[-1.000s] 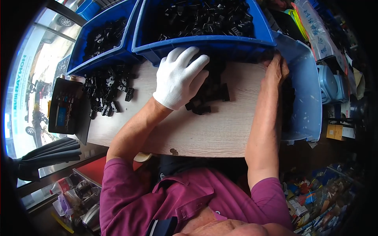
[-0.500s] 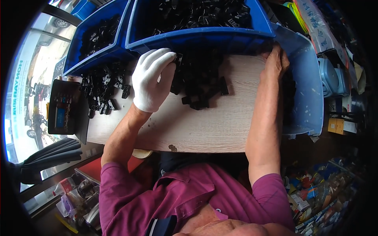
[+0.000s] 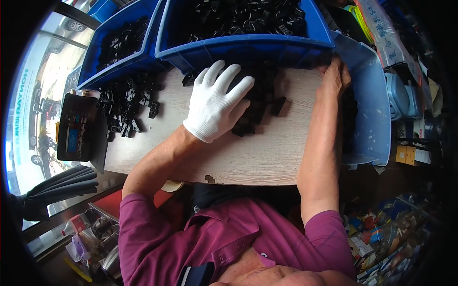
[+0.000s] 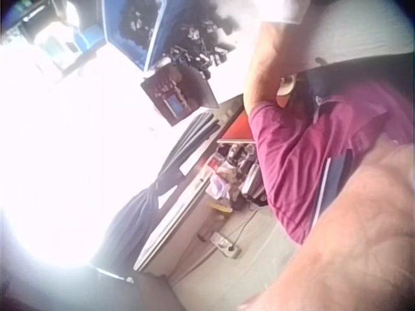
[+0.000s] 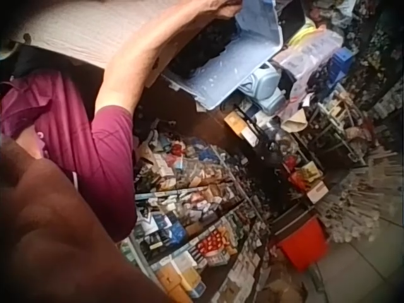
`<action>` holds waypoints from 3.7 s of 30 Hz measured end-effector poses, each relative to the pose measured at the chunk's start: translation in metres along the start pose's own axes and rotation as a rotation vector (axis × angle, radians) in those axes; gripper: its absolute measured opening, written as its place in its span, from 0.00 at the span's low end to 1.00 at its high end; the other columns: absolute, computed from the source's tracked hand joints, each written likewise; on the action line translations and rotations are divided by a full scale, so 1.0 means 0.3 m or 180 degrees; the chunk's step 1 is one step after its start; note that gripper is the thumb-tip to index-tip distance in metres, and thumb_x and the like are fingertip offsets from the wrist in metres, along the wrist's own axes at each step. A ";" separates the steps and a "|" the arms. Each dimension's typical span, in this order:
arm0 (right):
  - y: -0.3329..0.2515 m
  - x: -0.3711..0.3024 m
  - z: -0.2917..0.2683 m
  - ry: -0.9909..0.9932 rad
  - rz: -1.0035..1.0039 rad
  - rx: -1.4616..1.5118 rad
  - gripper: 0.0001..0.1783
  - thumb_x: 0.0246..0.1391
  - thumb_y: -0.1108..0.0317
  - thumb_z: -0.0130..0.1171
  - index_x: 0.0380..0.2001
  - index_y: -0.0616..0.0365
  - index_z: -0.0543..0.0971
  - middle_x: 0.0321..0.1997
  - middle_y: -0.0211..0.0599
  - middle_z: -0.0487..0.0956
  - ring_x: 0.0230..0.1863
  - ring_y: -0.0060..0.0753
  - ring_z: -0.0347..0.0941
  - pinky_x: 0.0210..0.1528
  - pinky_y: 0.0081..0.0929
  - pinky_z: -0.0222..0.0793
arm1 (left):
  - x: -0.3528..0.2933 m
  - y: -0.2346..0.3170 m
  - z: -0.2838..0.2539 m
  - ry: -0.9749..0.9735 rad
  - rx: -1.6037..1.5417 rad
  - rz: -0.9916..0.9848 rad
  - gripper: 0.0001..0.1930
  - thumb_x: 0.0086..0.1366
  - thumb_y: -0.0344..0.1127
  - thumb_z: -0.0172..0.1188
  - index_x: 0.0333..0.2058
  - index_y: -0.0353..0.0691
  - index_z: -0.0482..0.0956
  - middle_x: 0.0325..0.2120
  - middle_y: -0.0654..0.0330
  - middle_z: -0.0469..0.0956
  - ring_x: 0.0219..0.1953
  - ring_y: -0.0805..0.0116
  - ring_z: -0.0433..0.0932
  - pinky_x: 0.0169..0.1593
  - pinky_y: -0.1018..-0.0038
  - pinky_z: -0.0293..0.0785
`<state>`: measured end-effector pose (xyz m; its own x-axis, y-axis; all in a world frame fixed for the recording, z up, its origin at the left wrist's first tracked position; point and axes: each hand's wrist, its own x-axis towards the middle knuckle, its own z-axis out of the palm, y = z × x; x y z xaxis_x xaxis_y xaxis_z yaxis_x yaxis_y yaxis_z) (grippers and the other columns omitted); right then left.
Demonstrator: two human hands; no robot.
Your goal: Assembling small black plastic components manually at a workbench.
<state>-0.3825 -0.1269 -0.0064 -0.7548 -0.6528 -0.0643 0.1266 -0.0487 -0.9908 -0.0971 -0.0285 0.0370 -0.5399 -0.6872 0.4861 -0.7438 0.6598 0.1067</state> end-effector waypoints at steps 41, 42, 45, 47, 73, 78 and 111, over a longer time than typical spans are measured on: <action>0.029 0.009 0.007 0.0025 -0.0149 0.0254 0.15 0.60 0.59 0.60 0.34 0.61 0.85 0.25 0.31 0.80 0.24 0.22 0.71 0.30 0.24 0.68 | 0.619 -0.295 0.157 -0.2118 -0.0057 -0.0462 0.45 0.57 0.54 0.73 0.71 0.60 0.62 0.62 0.45 0.70 0.56 0.47 0.79 0.52 0.54 0.83; 0.018 -0.004 0.000 -0.0064 -0.0113 0.0315 0.15 0.59 0.59 0.60 0.32 0.61 0.85 0.24 0.32 0.81 0.23 0.23 0.71 0.30 0.24 0.68 | 0.625 -0.291 0.155 -0.2134 -0.0161 -0.0477 0.45 0.57 0.53 0.74 0.71 0.59 0.62 0.62 0.45 0.70 0.56 0.48 0.80 0.52 0.54 0.83; 0.005 -0.004 0.001 0.0041 -0.0193 0.0110 0.15 0.56 0.59 0.60 0.29 0.60 0.85 0.23 0.31 0.80 0.24 0.24 0.71 0.31 0.25 0.68 | 0.631 -0.271 0.127 -0.1864 0.0203 -0.0397 0.41 0.58 0.55 0.72 0.68 0.56 0.68 0.54 0.51 0.79 0.48 0.54 0.84 0.49 0.60 0.84; 0.006 0.020 -0.019 0.0024 -0.0139 -0.0113 0.16 0.57 0.57 0.59 0.31 0.60 0.85 0.27 0.33 0.82 0.26 0.27 0.73 0.32 0.26 0.70 | 0.634 -0.257 0.106 -0.1831 0.0138 -0.0387 0.41 0.57 0.60 0.68 0.68 0.59 0.68 0.56 0.54 0.80 0.55 0.53 0.81 0.56 0.55 0.79; 0.042 0.057 -0.037 -0.0062 -0.0081 -0.0063 0.22 0.58 0.55 0.63 0.43 0.65 0.83 0.28 0.39 0.78 0.28 0.32 0.73 0.35 0.29 0.75 | 0.665 -0.292 0.089 -0.2618 -0.0481 -0.0270 0.43 0.55 0.55 0.69 0.70 0.57 0.66 0.60 0.51 0.76 0.61 0.50 0.76 0.62 0.57 0.73; 0.035 0.052 -0.035 -0.0107 -0.0124 0.0060 0.23 0.58 0.55 0.63 0.46 0.64 0.82 0.27 0.39 0.76 0.28 0.32 0.73 0.36 0.31 0.76 | 0.653 -0.274 0.077 -0.2619 -0.0451 -0.0367 0.42 0.56 0.55 0.68 0.70 0.57 0.66 0.60 0.53 0.76 0.61 0.51 0.76 0.62 0.56 0.73; 0.109 0.172 -0.060 -0.0089 -0.0271 0.0017 0.21 0.54 0.62 0.65 0.44 0.69 0.81 0.27 0.45 0.77 0.32 0.41 0.76 0.45 0.38 0.82 | 0.740 -0.346 0.225 -0.2918 -0.0986 -0.0209 0.29 0.61 0.47 0.59 0.62 0.54 0.76 0.57 0.59 0.78 0.59 0.57 0.75 0.59 0.54 0.69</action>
<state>-0.4289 -0.1486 -0.0443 -0.7446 -0.6671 0.0234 0.0662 -0.1088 -0.9919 -0.1662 -0.2701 0.0754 -0.6960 -0.6093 -0.3799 -0.7176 0.5722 0.3970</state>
